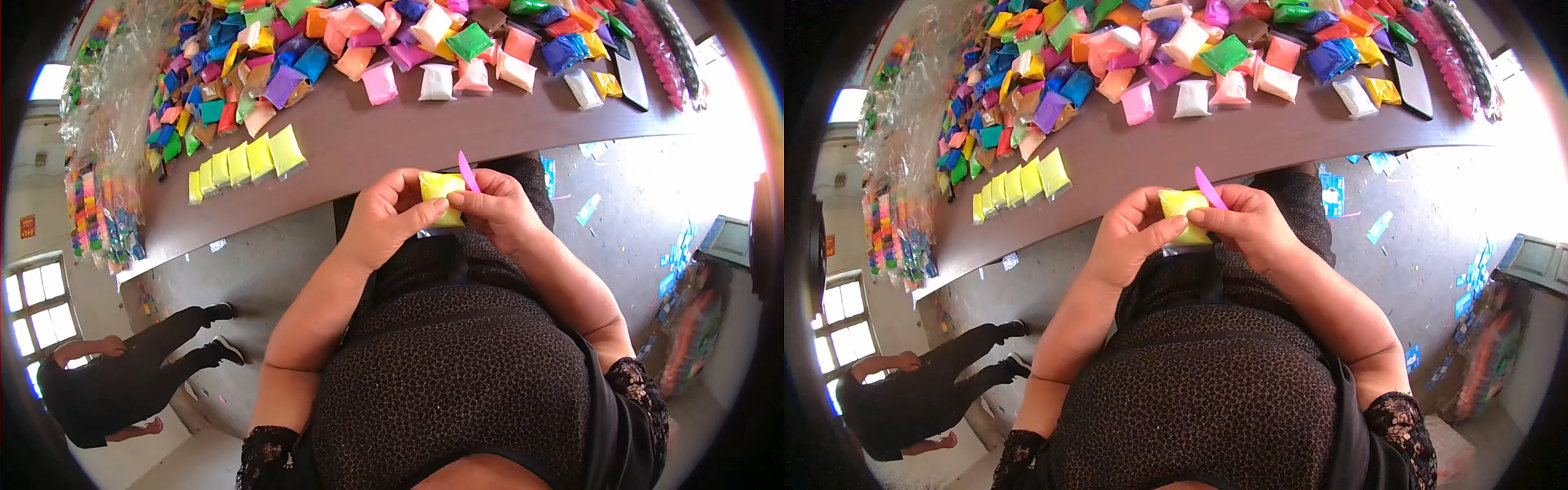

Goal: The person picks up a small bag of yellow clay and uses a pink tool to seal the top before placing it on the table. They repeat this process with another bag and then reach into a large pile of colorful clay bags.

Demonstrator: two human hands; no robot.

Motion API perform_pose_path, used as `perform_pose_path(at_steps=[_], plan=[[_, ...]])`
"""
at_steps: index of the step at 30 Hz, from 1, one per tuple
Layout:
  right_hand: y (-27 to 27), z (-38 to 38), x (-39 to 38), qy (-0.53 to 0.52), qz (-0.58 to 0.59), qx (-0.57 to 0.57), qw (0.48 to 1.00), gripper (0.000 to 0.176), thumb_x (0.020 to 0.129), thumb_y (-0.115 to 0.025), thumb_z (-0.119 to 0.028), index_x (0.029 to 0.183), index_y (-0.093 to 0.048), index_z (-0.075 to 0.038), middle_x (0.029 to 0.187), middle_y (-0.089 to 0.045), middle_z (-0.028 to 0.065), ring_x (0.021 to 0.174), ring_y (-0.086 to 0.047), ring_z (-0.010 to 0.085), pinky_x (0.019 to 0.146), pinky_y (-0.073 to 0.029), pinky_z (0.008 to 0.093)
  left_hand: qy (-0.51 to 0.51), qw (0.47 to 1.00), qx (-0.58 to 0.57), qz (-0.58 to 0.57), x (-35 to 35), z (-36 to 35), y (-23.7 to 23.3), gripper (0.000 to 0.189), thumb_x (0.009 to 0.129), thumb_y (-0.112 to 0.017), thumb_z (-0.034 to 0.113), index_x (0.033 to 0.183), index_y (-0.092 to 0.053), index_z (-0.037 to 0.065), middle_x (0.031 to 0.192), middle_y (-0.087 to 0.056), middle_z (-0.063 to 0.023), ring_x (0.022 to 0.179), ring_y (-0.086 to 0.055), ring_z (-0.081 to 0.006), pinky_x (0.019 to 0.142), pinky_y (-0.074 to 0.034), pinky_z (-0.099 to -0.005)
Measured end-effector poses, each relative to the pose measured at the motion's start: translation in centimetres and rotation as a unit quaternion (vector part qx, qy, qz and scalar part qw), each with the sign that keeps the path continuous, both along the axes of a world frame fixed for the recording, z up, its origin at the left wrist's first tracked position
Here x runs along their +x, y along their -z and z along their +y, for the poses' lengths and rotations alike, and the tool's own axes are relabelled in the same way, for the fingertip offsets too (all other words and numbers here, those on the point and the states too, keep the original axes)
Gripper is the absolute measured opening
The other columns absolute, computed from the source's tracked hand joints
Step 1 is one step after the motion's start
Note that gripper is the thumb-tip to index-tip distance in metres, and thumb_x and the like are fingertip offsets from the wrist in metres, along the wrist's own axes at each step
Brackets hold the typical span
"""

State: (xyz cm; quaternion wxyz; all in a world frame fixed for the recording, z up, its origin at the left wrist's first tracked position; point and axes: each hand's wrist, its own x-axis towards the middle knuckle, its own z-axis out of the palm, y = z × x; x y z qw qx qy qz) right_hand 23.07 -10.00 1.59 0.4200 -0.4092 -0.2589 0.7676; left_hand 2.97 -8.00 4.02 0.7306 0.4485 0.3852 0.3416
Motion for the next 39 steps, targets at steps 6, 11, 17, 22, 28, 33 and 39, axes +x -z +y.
perform_pose_path(at_steps=[6, 11, 17, 22, 28, 33, 39], plan=[[0.8, -0.1, 0.2, -0.010, -0.004, -0.017, 1.000, 0.025, 0.087, -0.075, -0.019, 0.104, -0.068, -0.003, 0.075, -0.061, -0.0043, 0.051, -0.041, 0.0010, 0.045, -0.028, 0.0182, 0.000, 1.000, 0.030, -0.004, -0.2, -0.6, 0.6, 0.034, 0.092, -0.068, 0.007, 0.123, -0.058, -0.002, 0.108, -0.066, -0.0051, 0.096, -0.063, -0.0099, 0.086, -0.052, -0.0264], [0.6, -0.1, 0.1, 0.028, 0.038, -0.031, 0.998, 0.024, 0.088, -0.073, -0.019, 0.106, -0.068, -0.004, 0.070, -0.057, -0.0061, 0.051, -0.040, 0.0011, 0.045, -0.026, 0.0181, 0.003, 0.997, 0.058, 0.044, -0.5, -0.2, 0.7, 0.036, 0.092, -0.066, 0.006, 0.126, -0.057, -0.002, 0.108, -0.066, -0.0052, 0.095, -0.063, -0.0094, 0.085, -0.052, -0.0253], [0.3, 0.5, 0.5, 0.016, -0.110, 0.039, 0.993, 0.018, 0.090, -0.072, -0.017, 0.100, -0.069, -0.002, 0.074, -0.061, -0.0032, 0.057, -0.045, 0.0025, 0.051, -0.034, 0.0193, -0.064, 0.993, 0.087, 0.036, 0.2, 0.9, 0.8, 0.032, 0.092, -0.067, 0.007, 0.121, -0.060, -0.003, 0.107, -0.067, -0.0061, 0.092, -0.063, -0.0094, 0.083, -0.051, -0.0252], [1.6, 3.2, 0.4, 0.028, -0.362, 0.171, 0.916, 0.023, 0.092, -0.070, -0.020, 0.100, -0.069, 0.002, 0.082, -0.064, -0.0004, 0.074, -0.053, 0.0055, 0.068, -0.044, 0.0218, -0.053, 0.955, 0.200, 0.215, 0.5, 5.8, 1.7, 0.037, 0.092, -0.068, 0.011, 0.126, -0.058, 0.001, 0.109, -0.064, -0.0052, 0.090, -0.060, -0.0076, 0.077, -0.050, -0.0245], [1.3, 1.3, 2.0, 0.121, -0.264, 0.135, 0.947, 0.021, 0.099, -0.059, -0.019, 0.108, -0.062, 0.000, 0.074, -0.052, -0.0018, 0.068, -0.045, 0.0029, 0.057, -0.037, 0.0200, -0.065, 0.768, 0.507, 0.387, -0.3, 7.9, 2.5, 0.034, 0.079, -0.079, 0.015, 0.111, -0.068, 0.007, 0.107, -0.064, -0.0082, 0.091, -0.063, -0.0184, 0.079, -0.050, -0.0315], [-0.1, 1.7, 3.0, 0.088, -0.442, 0.218, 0.866, 0.017, 0.094, -0.062, -0.013, 0.104, -0.063, 0.000, 0.084, -0.063, 0.0097, 0.075, -0.063, 0.0180, 0.070, -0.050, 0.0308, -0.015, 0.683, 0.627, 0.375, 0.5, 6.4, 3.3, 0.035, 0.070, -0.083, 0.017, 0.101, -0.069, 0.012, 0.107, -0.063, -0.0087, 0.098, -0.061, -0.0295, 0.085, -0.049, -0.0400], [0.0, 4.0, 0.5, 0.071, -0.588, 0.426, 0.684, 0.013, 0.086, -0.065, -0.012, 0.097, -0.065, -0.007, 0.088, -0.065, 0.0108, 0.081, -0.065, 0.0314, 0.069, -0.054, 0.0392, -0.045, 0.647, 0.658, 0.383, 0.5, 6.2, 4.1, 0.034, 0.070, -0.082, 0.015, 0.102, -0.070, 0.016, 0.110, -0.062, -0.0070, 0.100, -0.061, -0.0283, 0.085, -0.050, -0.0393]])
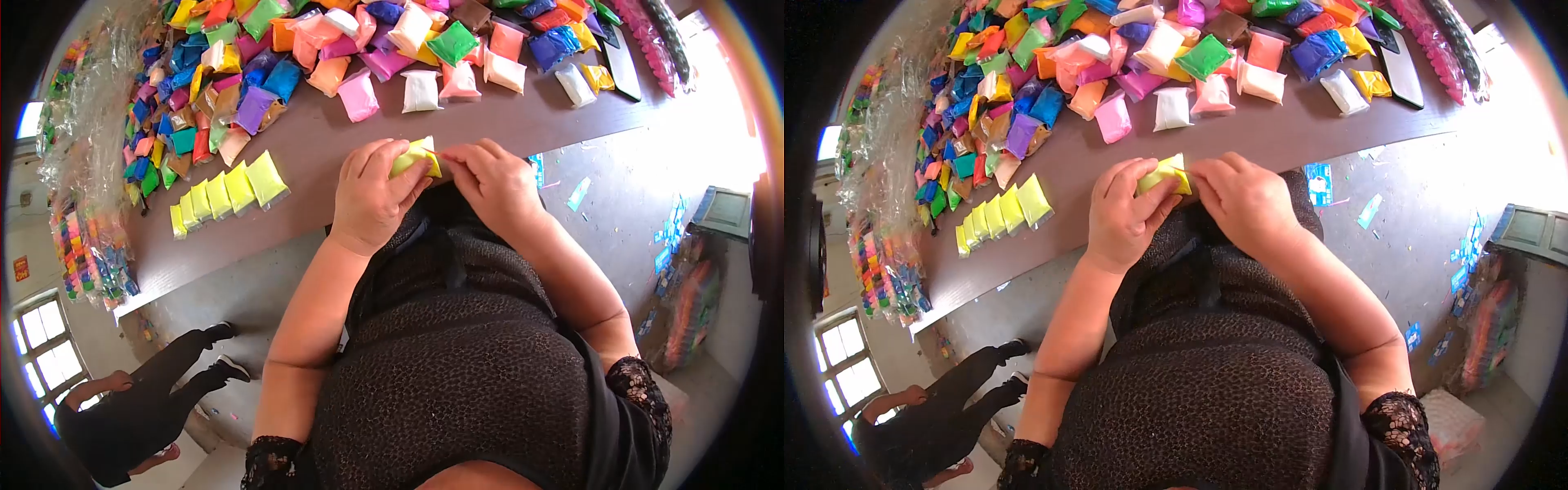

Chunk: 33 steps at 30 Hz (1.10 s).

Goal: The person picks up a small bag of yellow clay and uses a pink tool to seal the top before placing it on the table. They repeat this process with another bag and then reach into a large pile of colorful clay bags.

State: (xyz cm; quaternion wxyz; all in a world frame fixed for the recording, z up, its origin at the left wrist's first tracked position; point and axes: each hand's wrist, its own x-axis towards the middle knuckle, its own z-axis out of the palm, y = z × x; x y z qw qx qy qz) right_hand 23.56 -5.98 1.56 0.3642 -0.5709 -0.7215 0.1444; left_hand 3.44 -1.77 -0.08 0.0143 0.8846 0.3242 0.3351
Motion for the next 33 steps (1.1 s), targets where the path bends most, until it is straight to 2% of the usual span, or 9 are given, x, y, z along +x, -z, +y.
perform_pose_path(at_steps=[6, 12, 13, 17, 20, 23, 26, 28, 33], plan=[[0.5, 1.2, -0.1, 0.023, -0.104, 0.045, 0.993, 0.008, 0.085, -0.065, -0.015, 0.092, -0.062, -0.011, 0.083, -0.063, 0.0066, 0.074, -0.066, 0.0263, 0.062, -0.053, 0.0391, -0.002, 1.000, -0.014, -0.012, -0.1, 0.1, 0.1, 0.034, 0.070, -0.082, 0.013, 0.102, -0.071, 0.016, 0.110, -0.061, -0.0064, 0.101, -0.060, -0.0275, 0.085, -0.050, -0.0396], [0.7, 1.2, -0.3, 0.006, -0.137, 0.001, 0.991, 0.009, 0.084, -0.067, -0.016, 0.090, -0.061, -0.012, 0.079, -0.062, 0.0059, 0.071, -0.065, 0.0266, 0.060, -0.053, 0.0399, -0.001, 1.000, -0.019, -0.019, -0.1, 0.3, 0.2, 0.033, 0.070, -0.083, 0.013, 0.101, -0.072, 0.015, 0.112, -0.060, -0.0066, 0.103, -0.060, -0.0268, 0.087, -0.051, -0.0378], [0.5, 1.9, -0.2, 0.018, -0.131, 0.045, 0.990, 0.010, 0.084, -0.067, -0.017, 0.091, -0.061, -0.012, 0.078, -0.061, 0.0054, 0.070, -0.065, 0.0268, 0.059, -0.053, 0.0396, 0.001, 1.000, -0.021, -0.015, -0.1, 0.3, 0.2, 0.032, 0.070, -0.083, 0.013, 0.101, -0.072, 0.015, 0.112, -0.060, -0.0067, 0.103, -0.060, -0.0269, 0.088, -0.051, -0.0373], [0.3, 1.2, -0.7, -0.005, -0.118, 0.022, 0.993, 0.011, 0.083, -0.067, -0.017, 0.090, -0.061, -0.011, 0.078, -0.061, 0.0054, 0.070, -0.065, 0.0266, 0.059, -0.053, 0.0389, 0.008, 0.999, -0.040, -0.027, -0.2, 0.3, 0.3, 0.033, 0.071, -0.083, 0.013, 0.102, -0.073, 0.015, 0.112, -0.060, -0.0070, 0.103, -0.059, -0.0273, 0.088, -0.051, -0.0374], [0.7, 1.7, -0.6, -0.009, -0.131, 0.007, 0.991, 0.010, 0.083, -0.067, -0.017, 0.088, -0.061, -0.011, 0.078, -0.062, 0.0057, 0.071, -0.065, 0.0260, 0.060, -0.053, 0.0385, 0.001, 0.999, -0.037, -0.028, 0.1, 0.4, 0.2, 0.022, 0.072, -0.081, 0.015, 0.093, -0.072, 0.014, 0.112, -0.059, -0.0065, 0.104, -0.059, -0.0265, 0.087, -0.051, -0.0396], [-0.3, 2.0, -0.4, 0.004, -0.106, 0.021, 0.994, 0.010, 0.083, -0.067, -0.016, 0.087, -0.061, -0.010, 0.078, -0.061, 0.0059, 0.072, -0.066, 0.0260, 0.061, -0.053, 0.0390, 0.006, 0.999, -0.035, -0.026, 0.0, 0.4, 0.2, 0.024, 0.072, -0.081, 0.015, 0.094, -0.072, 0.015, 0.112, -0.058, -0.0063, 0.105, -0.059, -0.0265, 0.088, -0.051, -0.0393], [-0.4, 1.9, -0.3, -0.037, -0.125, 0.045, 0.990, 0.008, 0.084, -0.066, -0.015, 0.087, -0.061, -0.010, 0.077, -0.062, 0.0060, 0.074, -0.066, 0.0265, 0.062, -0.053, 0.0396, 0.012, 0.998, -0.049, -0.026, -0.1, 0.4, 0.0, 0.033, 0.070, -0.083, 0.011, 0.101, -0.073, 0.014, 0.111, -0.060, -0.0077, 0.102, -0.060, -0.0278, 0.087, -0.052, -0.0383], [0.3, 2.4, 0.5, 0.033, -0.137, -0.009, 0.990, 0.008, 0.084, -0.066, -0.015, 0.086, -0.061, -0.010, 0.078, -0.062, 0.0065, 0.074, -0.065, 0.0274, 0.063, -0.053, 0.0400, 0.015, 0.999, -0.047, -0.022, -0.1, 0.4, 0.2, 0.034, 0.069, -0.083, 0.011, 0.101, -0.072, 0.014, 0.111, -0.060, -0.0080, 0.101, -0.061, -0.0283, 0.086, -0.052, -0.0387], [0.0, 0.4, -0.1, -0.022, -0.105, -0.009, 0.994, 0.007, 0.084, -0.066, -0.016, 0.088, -0.062, -0.012, 0.078, -0.063, 0.0072, 0.073, -0.066, 0.0257, 0.063, -0.053, 0.0385, 0.014, 0.998, -0.039, -0.037, -0.3, 0.3, 0.5, 0.037, 0.068, -0.084, 0.011, 0.102, -0.070, 0.015, 0.108, -0.061, -0.0072, 0.099, -0.062, -0.0287, 0.085, -0.052, -0.0388]])
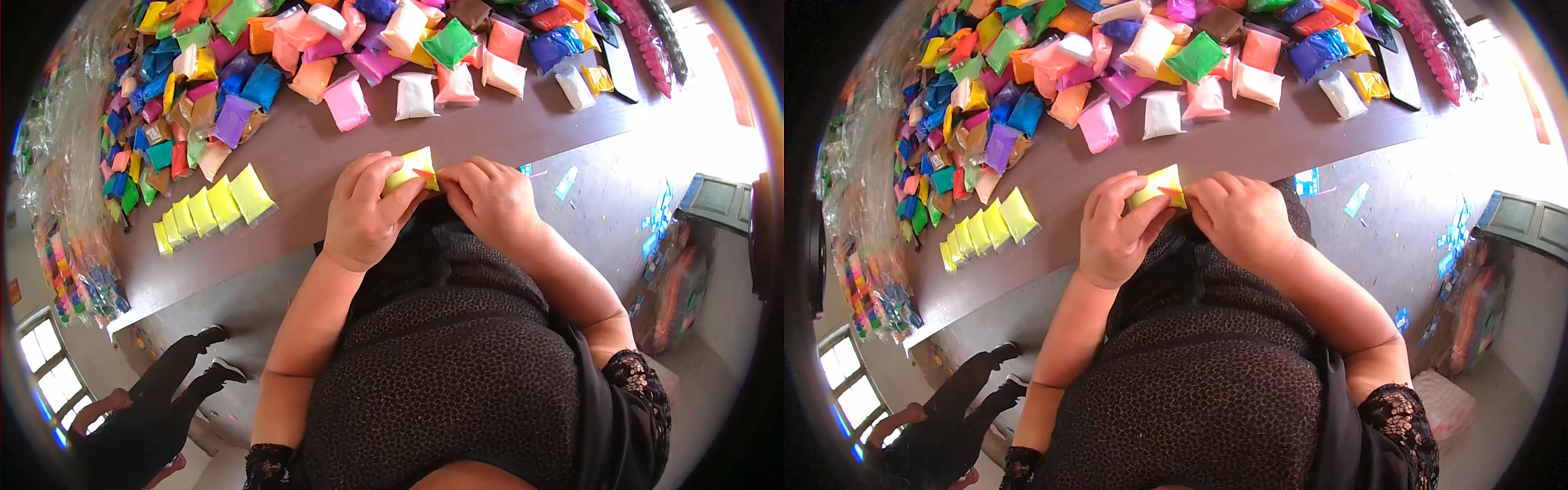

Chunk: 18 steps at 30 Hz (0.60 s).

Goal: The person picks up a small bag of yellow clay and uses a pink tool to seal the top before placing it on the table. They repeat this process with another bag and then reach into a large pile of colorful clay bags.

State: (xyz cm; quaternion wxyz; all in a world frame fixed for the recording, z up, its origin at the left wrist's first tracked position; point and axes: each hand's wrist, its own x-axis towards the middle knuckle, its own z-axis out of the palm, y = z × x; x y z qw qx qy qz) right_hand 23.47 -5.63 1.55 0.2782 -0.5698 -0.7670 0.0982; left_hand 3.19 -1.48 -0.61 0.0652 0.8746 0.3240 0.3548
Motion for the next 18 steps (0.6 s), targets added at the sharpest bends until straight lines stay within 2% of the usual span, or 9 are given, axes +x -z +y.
perform_pose_path(at_steps=[4, 7, 9, 10, 16, 18], plan=[[0.3, -0.3, 0.3, 0.053, -0.041, 0.022, 0.997, 0.009, 0.084, -0.067, -0.016, 0.088, -0.062, -0.011, 0.076, -0.064, 0.0060, 0.069, -0.066, 0.0258, 0.061, -0.053, 0.0379, 0.003, 0.999, 0.033, 0.015, -0.1, 0.1, 0.3, 0.031, 0.071, -0.082, 0.015, 0.099, -0.068, 0.017, 0.107, -0.058, -0.0058, 0.101, -0.060, -0.0274, 0.085, -0.052, -0.0394], [-0.4, -1.1, -0.3, 0.028, -0.009, -0.028, 0.999, 0.009, 0.085, -0.067, -0.013, 0.091, -0.063, -0.009, 0.078, -0.067, 0.0073, 0.072, -0.067, 0.0276, 0.063, -0.053, 0.0398, 0.002, 1.000, 0.029, 0.007, -0.1, 0.0, 0.1, 0.036, 0.070, -0.084, 0.014, 0.102, -0.069, 0.017, 0.104, -0.061, -0.0068, 0.094, -0.063, -0.0277, 0.080, -0.051, -0.0380], [-0.1, -1.1, -0.6, 0.039, -0.068, -0.085, 0.993, 0.009, 0.086, -0.066, -0.013, 0.092, -0.060, -0.009, 0.076, -0.067, 0.0080, 0.070, -0.068, 0.0281, 0.061, -0.053, 0.0406, -0.003, 0.999, 0.031, 0.011, 0.0, -0.2, 0.1, 0.035, 0.071, -0.084, 0.015, 0.103, -0.069, 0.017, 0.104, -0.061, -0.0067, 0.093, -0.063, -0.0273, 0.079, -0.051, -0.0379], [-0.1, -0.8, -0.6, 0.041, -0.070, -0.043, 0.996, 0.011, 0.086, -0.066, -0.013, 0.093, -0.059, -0.008, 0.075, -0.067, 0.0088, 0.068, -0.068, 0.0282, 0.059, -0.052, 0.0411, -0.010, 0.999, 0.036, 0.015, 0.0, -0.2, 0.0, 0.035, 0.071, -0.084, 0.017, 0.103, -0.070, 0.017, 0.103, -0.060, -0.0066, 0.092, -0.063, -0.0270, 0.077, -0.050, -0.0378], [-0.6, -0.9, -0.8, 0.007, -0.077, -0.019, 0.997, 0.010, 0.087, -0.064, -0.013, 0.092, -0.058, -0.007, 0.070, -0.066, 0.0084, 0.063, -0.067, 0.0280, 0.057, -0.052, 0.0407, -0.006, 0.999, 0.035, 0.020, -0.1, -0.2, -0.3, 0.037, 0.071, -0.084, 0.019, 0.105, -0.070, 0.017, 0.102, -0.059, -0.0060, 0.090, -0.062, -0.0260, 0.075, -0.049, -0.0377], [-0.5, -0.8, -0.6, 0.025, -0.092, -0.031, 0.995, 0.010, 0.087, -0.064, -0.013, 0.092, -0.058, -0.008, 0.069, -0.066, 0.0080, 0.062, -0.066, 0.0277, 0.056, -0.052, 0.0404, -0.008, 0.999, 0.035, 0.027, -0.1, -0.4, -0.3, 0.037, 0.071, -0.084, 0.019, 0.105, -0.070, 0.017, 0.102, -0.059, -0.0060, 0.089, -0.062, -0.0259, 0.075, -0.049, -0.0377]])
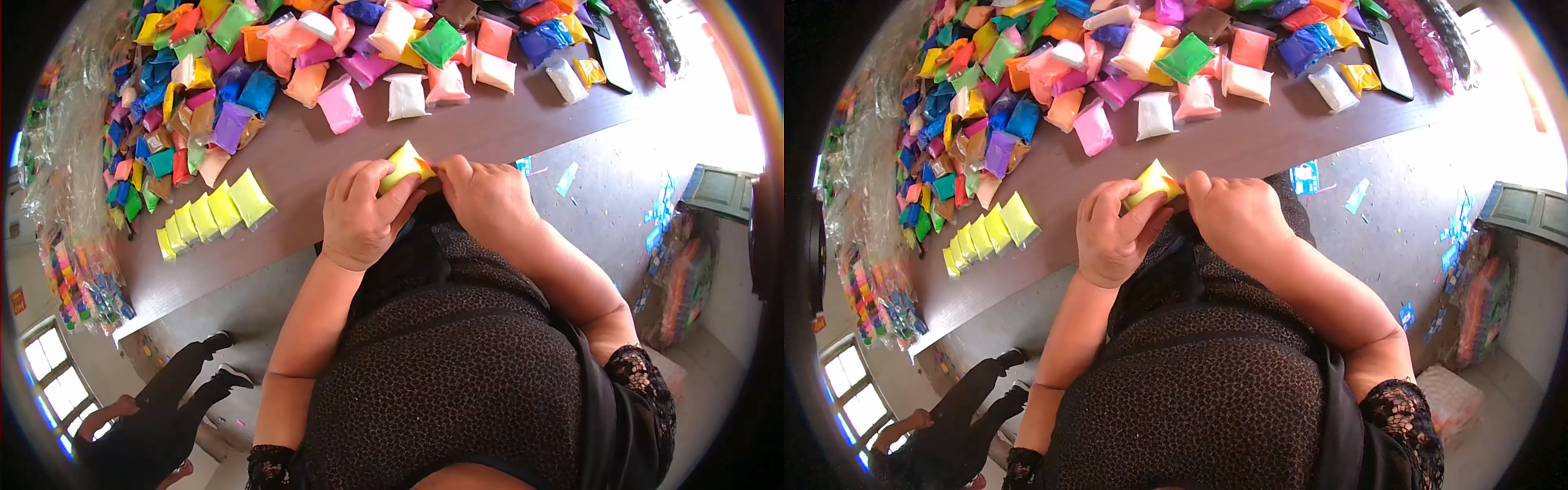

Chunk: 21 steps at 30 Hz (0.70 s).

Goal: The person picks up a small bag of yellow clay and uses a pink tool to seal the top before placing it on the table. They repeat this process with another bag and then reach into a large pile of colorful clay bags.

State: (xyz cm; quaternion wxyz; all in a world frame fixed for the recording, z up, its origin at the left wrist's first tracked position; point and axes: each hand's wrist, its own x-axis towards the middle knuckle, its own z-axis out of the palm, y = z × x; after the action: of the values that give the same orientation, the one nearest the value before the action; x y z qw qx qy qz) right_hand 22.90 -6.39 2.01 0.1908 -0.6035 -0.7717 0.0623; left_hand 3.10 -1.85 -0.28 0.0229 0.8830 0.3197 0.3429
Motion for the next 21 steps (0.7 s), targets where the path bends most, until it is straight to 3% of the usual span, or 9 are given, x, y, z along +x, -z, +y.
perform_pose_path(at_steps=[7, 12, 14, 18, 21], plan=[[0.3, 0.0, -0.3, 0.008, -0.055, 0.022, 0.998, 0.015, 0.086, -0.063, -0.018, 0.082, -0.051, -0.009, 0.069, -0.062, 0.0053, 0.063, -0.065, 0.0212, 0.056, -0.052, 0.0341, -0.005, 1.000, 0.001, 0.003, 0.0, 0.1, 0.0, 0.036, 0.072, -0.084, 0.018, 0.106, -0.070, 0.017, 0.102, -0.059, -0.0056, 0.089, -0.061, -0.0253, 0.075, -0.049, -0.0371], [0.1, -0.2, -0.6, -0.008, -0.026, 0.002, 1.000, 0.015, 0.086, -0.063, -0.019, 0.082, -0.051, -0.010, 0.068, -0.061, 0.0044, 0.060, -0.065, 0.0218, 0.054, -0.051, 0.0347, -0.005, 1.000, -0.001, -0.002, 0.1, 0.1, 0.2, 0.035, 0.072, -0.084, 0.018, 0.104, -0.071, 0.016, 0.101, -0.059, -0.0057, 0.089, -0.061, -0.0251, 0.074, -0.049, -0.0369], [0.4, -0.1, -0.7, -0.011, 0.013, 0.032, 0.999, 0.009, 0.088, -0.063, -0.014, 0.090, -0.057, -0.007, 0.064, -0.063, 0.0085, 0.060, -0.065, 0.0282, 0.054, -0.051, 0.0409, -0.002, 1.000, 0.001, -0.005, 0.1, 0.1, 0.1, 0.035, 0.072, -0.084, 0.018, 0.104, -0.071, 0.016, 0.101, -0.058, -0.0057, 0.089, -0.061, -0.0251, 0.074, -0.049, -0.0369], [0.3, 0.3, -0.3, 0.031, -0.027, -0.007, 0.999, 0.009, 0.088, -0.063, -0.014, 0.090, -0.057, -0.007, 0.065, -0.063, 0.0091, 0.061, -0.066, 0.0287, 0.057, -0.052, 0.0408, -0.007, 1.000, -0.003, 0.005, 0.1, -0.1, 0.0, 0.036, 0.071, -0.084, 0.018, 0.104, -0.070, 0.015, 0.100, -0.058, -0.0053, 0.087, -0.061, -0.0249, 0.074, -0.049, -0.0370], [0.2, 0.2, 0.6, 0.075, -0.013, -0.046, 0.996, 0.014, 0.089, -0.062, -0.019, 0.084, -0.056, -0.008, 0.071, -0.066, 0.0084, 0.065, -0.068, 0.0259, 0.059, -0.053, 0.0351, -0.001, 1.000, -0.001, -0.010, -0.1, 0.1, 0.3, 0.035, 0.071, -0.084, 0.018, 0.102, -0.069, 0.014, 0.097, -0.059, -0.0059, 0.085, -0.061, -0.0245, 0.074, -0.049, -0.0361]])
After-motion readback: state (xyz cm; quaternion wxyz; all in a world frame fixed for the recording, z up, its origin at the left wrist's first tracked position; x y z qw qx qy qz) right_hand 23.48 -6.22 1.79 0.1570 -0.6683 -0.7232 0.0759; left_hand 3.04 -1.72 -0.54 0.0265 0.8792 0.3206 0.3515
